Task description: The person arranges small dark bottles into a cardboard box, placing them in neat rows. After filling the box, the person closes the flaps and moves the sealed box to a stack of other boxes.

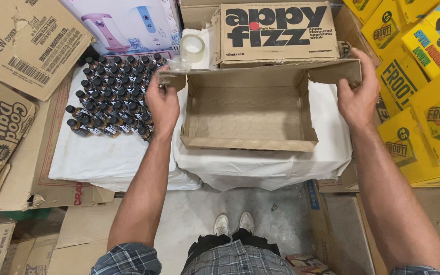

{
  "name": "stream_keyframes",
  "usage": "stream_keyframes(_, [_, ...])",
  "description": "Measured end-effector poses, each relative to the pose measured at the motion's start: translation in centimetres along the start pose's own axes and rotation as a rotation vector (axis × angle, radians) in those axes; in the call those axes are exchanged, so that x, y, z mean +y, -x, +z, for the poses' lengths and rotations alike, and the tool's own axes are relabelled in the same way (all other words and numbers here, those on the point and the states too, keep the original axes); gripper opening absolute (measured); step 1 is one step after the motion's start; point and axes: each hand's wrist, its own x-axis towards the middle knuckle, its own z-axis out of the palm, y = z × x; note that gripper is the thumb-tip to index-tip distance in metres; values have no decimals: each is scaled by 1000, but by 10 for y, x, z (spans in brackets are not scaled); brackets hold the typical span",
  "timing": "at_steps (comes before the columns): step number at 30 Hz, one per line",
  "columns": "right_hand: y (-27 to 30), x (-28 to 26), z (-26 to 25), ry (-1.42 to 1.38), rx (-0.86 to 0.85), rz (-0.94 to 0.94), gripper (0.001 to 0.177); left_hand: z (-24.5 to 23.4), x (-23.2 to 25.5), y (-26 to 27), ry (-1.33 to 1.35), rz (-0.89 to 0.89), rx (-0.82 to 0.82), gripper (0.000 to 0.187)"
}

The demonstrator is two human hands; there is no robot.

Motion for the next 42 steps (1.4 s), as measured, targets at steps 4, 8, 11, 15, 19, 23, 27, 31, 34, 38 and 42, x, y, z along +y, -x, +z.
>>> stream_keyframes(4, [24,23,0,-19,-64,95,54,-13,-26,21,-124,-93,-18,47])
stream_keyframes(8, [54,32,5,12,-99,148,55,-27,-28,42,-180,30,-111,49])
stream_keyframes(11, [70,31,6,32,-83,88,56,-30,-9,60,-230,0,-177,48])
stream_keyframes(15, [82,-8,-2,54,-187,41,53,-35,18,75,-249,-185,-299,60])
stream_keyframes(19, [102,8,11,103,-257,-31,42,-38,5,88,-335,-82,-376,54])
stream_keyframes(23, [114,-4,15,184,-329,-22,41,-36,-6,102,-399,-87,-440,52])
stream_keyframes(27, [128,6,15,194,-419,35,48,-39,-2,110,-405,-168,-536,69])
stream_keyframes(31, [129,-2,5,167,-478,62,65,-45,2,105,-409,-173,-629,86])
stream_keyframes(34, [127,-4,3,169,-553,96,82,-47,-11,106,-420,-131,-648,94])
stream_keyframes(38, [127,4,11,182,-459,4,64,-43,-26,106,-407,-97,-578,71])
stream_keyframes(42, [131,12,19,194,-382,25,53,-36,-32,110,-369,-110,-487,63])
